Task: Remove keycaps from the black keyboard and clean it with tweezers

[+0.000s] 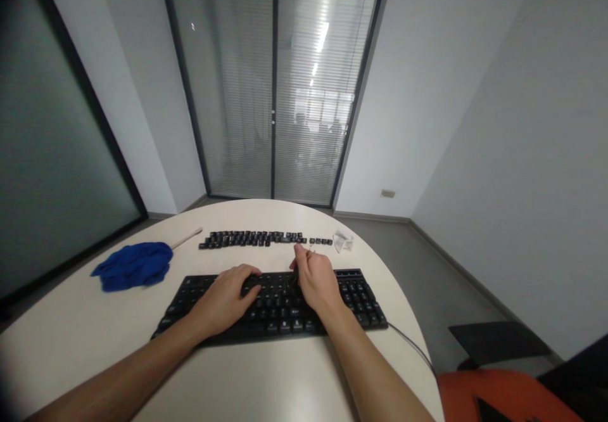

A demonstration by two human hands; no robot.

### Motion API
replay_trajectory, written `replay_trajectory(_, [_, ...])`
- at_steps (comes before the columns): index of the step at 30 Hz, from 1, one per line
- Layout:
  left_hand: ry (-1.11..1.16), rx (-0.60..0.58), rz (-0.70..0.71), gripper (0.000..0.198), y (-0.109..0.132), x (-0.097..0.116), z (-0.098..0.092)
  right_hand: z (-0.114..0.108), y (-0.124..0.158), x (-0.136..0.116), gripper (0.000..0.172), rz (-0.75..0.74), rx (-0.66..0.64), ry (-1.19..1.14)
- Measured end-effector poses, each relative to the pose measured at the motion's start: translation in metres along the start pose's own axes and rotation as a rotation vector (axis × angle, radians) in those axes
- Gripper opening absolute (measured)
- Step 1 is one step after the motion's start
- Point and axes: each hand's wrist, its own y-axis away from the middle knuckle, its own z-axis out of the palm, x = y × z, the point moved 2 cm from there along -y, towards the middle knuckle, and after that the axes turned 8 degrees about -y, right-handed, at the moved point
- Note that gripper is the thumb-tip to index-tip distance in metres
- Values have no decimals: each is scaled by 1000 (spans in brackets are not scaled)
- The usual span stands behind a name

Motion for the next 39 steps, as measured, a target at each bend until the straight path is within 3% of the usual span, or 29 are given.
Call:
replay_trajectory(26, [-15,-4,-5,22,0,0,0,11,8,-8,57,-102,-39,138])
replay_trajectory(34, [-17,-7,0,22,1,0,1,23,11,-12,52,-226,-104,354])
replay_trajectory(39, [-15,-11,-12,21,1,2,-1,19,12,-15,51,-228,-133,422])
